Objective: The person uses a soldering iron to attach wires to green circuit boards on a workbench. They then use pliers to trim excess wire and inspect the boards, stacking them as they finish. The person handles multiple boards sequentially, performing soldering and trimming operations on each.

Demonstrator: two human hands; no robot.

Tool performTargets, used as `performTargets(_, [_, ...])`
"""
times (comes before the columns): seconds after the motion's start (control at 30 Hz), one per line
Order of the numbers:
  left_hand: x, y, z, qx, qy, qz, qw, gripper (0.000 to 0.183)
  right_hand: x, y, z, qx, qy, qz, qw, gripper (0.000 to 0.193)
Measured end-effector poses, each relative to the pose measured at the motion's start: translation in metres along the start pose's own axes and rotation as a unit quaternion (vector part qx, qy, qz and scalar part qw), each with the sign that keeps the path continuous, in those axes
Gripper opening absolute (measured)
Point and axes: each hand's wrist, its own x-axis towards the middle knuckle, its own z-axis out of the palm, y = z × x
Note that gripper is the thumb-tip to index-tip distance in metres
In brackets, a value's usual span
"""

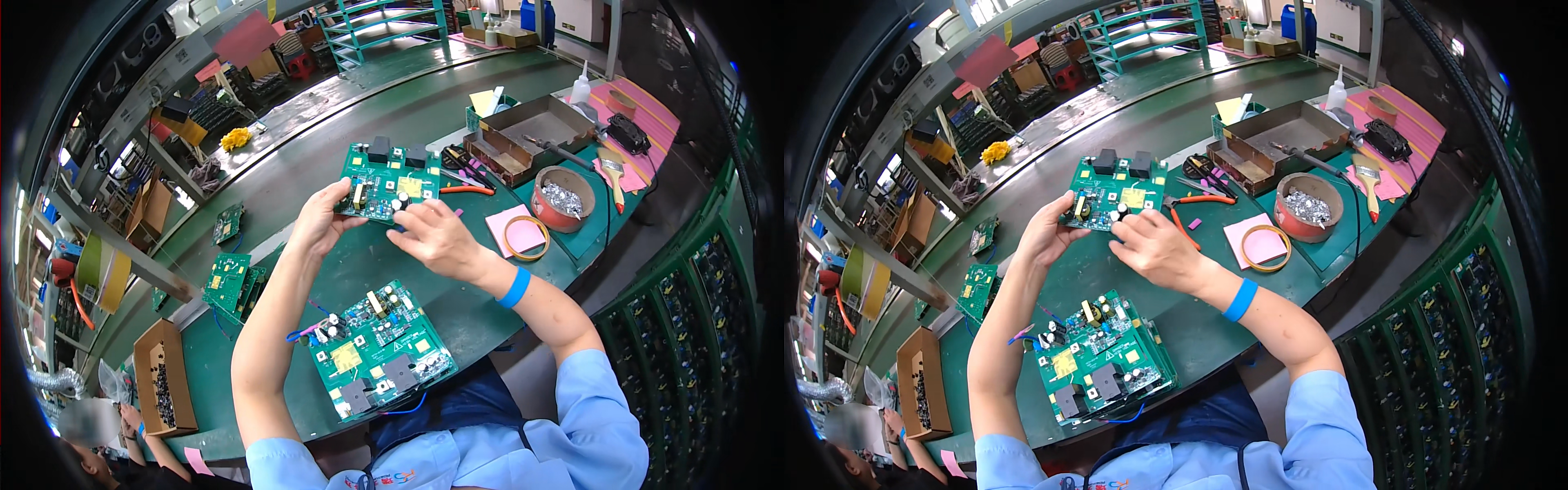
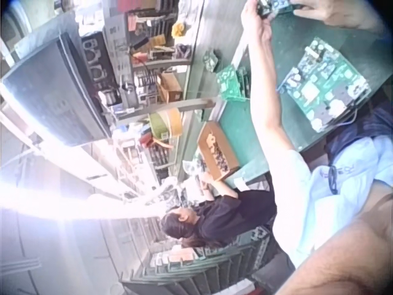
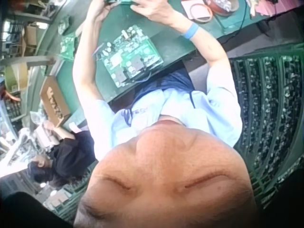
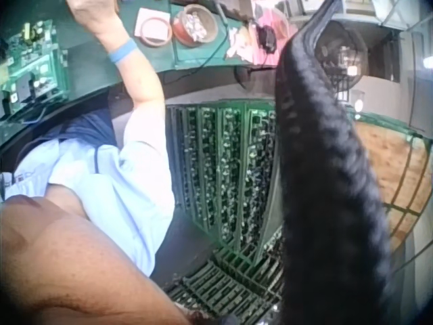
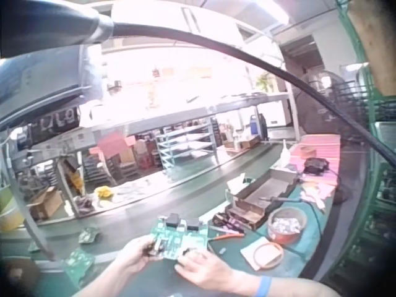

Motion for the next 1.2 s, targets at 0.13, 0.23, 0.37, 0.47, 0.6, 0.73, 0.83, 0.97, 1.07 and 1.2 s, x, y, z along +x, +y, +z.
performTargets(0.13, [0.005, 0.000, 0.002, 0.014, -0.004, 0.012, 1.000, 0.021, -0.008, 0.002, -0.016, 0.044, 0.003, -0.011, 0.999, 0.020])
performTargets(0.23, [0.007, 0.001, 0.000, 0.028, 0.007, 0.012, 1.000, 0.021, -0.024, 0.028, -0.044, 0.147, 0.102, 0.153, 0.972, 0.033])
performTargets(0.37, [0.013, 0.003, 0.008, 0.030, -0.007, 0.015, 0.999, 0.023, -0.100, 0.130, -0.054, 0.623, 0.273, 0.607, 0.411, 0.045])
performTargets(0.47, [0.019, 0.008, 0.019, 0.019, -0.015, 0.010, 1.000, 0.023, -0.153, 0.187, -0.057, 0.594, 0.432, 0.601, 0.314, 0.045])
performTargets(0.6, [0.025, 0.014, 0.023, 0.017, -0.019, 0.029, 0.999, 0.025, -0.168, 0.213, -0.056, 0.554, 0.466, 0.639, 0.260, 0.044])
performTargets(0.73, [0.030, 0.010, 0.010, 0.051, 0.019, 0.009, 0.998, 0.026, -0.158, 0.200, -0.058, 0.452, 0.442, 0.644, 0.430, 0.036])
performTargets(0.83, [0.030, 0.007, 0.010, 0.045, 0.037, 0.001, 0.998, 0.026, -0.145, 0.185, -0.065, 0.389, 0.406, 0.628, 0.538, 0.030])
performTargets(0.97, [0.026, 0.001, 0.011, 0.036, 0.042, -0.010, 0.998, 0.025, -0.132, 0.165, -0.068, 0.411, 0.342, 0.613, 0.582, 0.024])
performTargets(1.07, [0.029, -0.003, 0.007, 0.009, 0.040, -0.019, 0.999, 0.024, -0.111, 0.127, -0.080, 0.389, 0.392, 0.544, 0.632, 0.020])
performTargets(1.2, [0.029, -0.009, 0.007, -0.013, 0.045, -0.027, 0.999, 0.025, -0.084, 0.073, -0.088, 0.403, 0.357, 0.475, 0.696, 0.012])
